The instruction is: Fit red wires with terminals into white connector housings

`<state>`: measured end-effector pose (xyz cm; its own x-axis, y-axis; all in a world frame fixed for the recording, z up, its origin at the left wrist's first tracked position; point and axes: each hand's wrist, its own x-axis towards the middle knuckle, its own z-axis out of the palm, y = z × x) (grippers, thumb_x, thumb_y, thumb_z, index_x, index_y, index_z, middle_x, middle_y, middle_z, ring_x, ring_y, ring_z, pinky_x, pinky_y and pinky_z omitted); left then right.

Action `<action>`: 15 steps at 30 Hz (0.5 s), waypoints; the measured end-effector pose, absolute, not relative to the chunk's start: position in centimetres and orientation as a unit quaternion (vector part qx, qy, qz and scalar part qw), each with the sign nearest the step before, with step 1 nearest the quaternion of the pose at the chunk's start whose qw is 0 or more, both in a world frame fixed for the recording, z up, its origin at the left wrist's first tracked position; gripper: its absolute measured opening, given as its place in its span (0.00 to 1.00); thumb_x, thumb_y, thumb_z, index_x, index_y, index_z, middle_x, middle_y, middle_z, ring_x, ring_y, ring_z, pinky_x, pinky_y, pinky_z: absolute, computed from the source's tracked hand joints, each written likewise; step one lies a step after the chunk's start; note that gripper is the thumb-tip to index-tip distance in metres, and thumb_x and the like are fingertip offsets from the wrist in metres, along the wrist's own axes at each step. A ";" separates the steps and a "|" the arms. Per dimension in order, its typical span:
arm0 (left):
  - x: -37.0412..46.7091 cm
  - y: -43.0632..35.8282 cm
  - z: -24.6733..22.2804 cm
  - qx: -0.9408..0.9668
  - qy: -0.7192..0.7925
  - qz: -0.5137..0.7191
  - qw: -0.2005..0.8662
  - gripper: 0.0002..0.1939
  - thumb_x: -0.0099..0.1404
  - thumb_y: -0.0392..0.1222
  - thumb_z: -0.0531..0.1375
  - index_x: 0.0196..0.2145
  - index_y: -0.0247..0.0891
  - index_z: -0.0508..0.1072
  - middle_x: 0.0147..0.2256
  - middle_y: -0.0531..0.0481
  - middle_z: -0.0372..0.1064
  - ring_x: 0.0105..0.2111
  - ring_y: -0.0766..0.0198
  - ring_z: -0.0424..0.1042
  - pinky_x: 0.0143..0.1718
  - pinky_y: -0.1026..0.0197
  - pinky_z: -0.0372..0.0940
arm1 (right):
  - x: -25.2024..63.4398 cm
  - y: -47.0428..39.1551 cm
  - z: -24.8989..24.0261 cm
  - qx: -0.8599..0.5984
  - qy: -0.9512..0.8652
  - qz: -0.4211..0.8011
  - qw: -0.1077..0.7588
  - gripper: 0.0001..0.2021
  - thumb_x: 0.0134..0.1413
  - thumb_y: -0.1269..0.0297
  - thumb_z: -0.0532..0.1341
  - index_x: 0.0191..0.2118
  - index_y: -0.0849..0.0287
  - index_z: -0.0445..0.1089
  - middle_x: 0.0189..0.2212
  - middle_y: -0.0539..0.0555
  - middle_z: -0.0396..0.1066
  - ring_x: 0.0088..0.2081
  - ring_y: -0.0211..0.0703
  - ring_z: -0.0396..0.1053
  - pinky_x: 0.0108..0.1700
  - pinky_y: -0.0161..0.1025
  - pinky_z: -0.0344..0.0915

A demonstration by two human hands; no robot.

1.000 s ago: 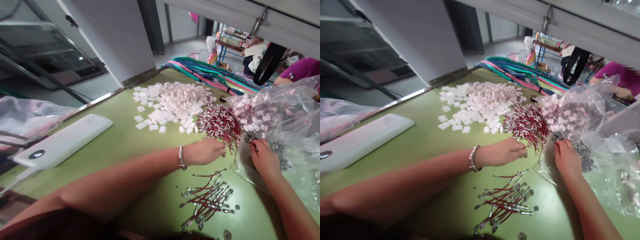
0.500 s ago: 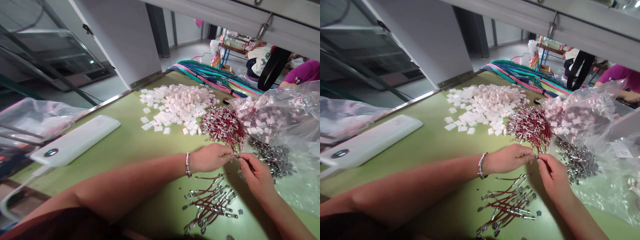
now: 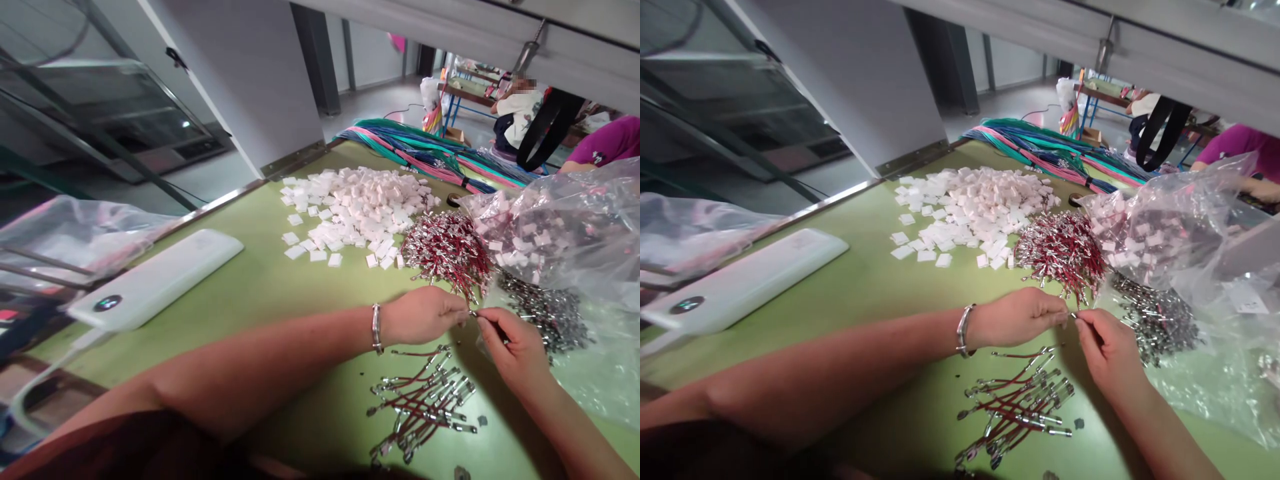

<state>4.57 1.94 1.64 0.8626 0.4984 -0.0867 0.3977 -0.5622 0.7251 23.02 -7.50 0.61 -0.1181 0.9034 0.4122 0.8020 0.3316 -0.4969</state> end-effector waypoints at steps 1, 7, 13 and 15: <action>4.5 1.9 1.6 0.893 0.251 0.058 0.369 0.15 0.70 0.42 0.48 0.33 0.39 0.73 0.27 0.53 0.70 0.27 0.68 0.64 0.29 0.65 0.55 | 23.1 -7.5 0.7 -0.571 -0.749 0.092 0.325 0.08 0.61 0.67 0.56 0.33 0.58 0.71 0.24 0.49 0.72 0.24 0.36 0.68 0.28 0.31 0.62; 4.3 0.7 1.6 0.946 0.220 0.013 0.236 0.13 0.69 0.43 0.50 0.36 0.42 0.74 0.26 0.52 0.70 0.23 0.66 0.62 0.25 0.62 0.51 | 23.4 -8.1 1.7 -0.583 -0.745 0.218 0.240 0.13 0.60 0.63 0.54 0.25 0.58 0.69 0.17 0.46 0.64 0.20 0.34 0.61 0.23 0.31 0.57; 4.5 0.1 2.6 0.949 0.228 -0.008 0.217 0.13 0.69 0.43 0.50 0.36 0.42 0.74 0.26 0.49 0.71 0.24 0.63 0.65 0.27 0.60 0.56 | 22.9 -8.3 1.9 -0.603 -0.711 0.286 0.223 0.14 0.59 0.61 0.54 0.25 0.57 0.68 0.17 0.47 0.65 0.20 0.36 0.62 0.23 0.32 0.58; 4.4 0.1 3.2 0.949 0.237 -0.009 0.208 0.16 0.70 0.46 0.49 0.35 0.39 0.74 0.28 0.46 0.72 0.27 0.60 0.68 0.30 0.58 0.60 | 22.9 -8.0 1.6 -0.604 -0.721 0.261 0.216 0.13 0.60 0.61 0.53 0.28 0.57 0.70 0.20 0.49 0.70 0.23 0.38 0.65 0.26 0.34 0.60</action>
<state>4.43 0.07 3.16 0.8878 0.4453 -0.1165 0.4531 -0.8011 0.3911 22.94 -8.02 1.58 -0.1766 0.9843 -0.0047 0.7588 0.1331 -0.6376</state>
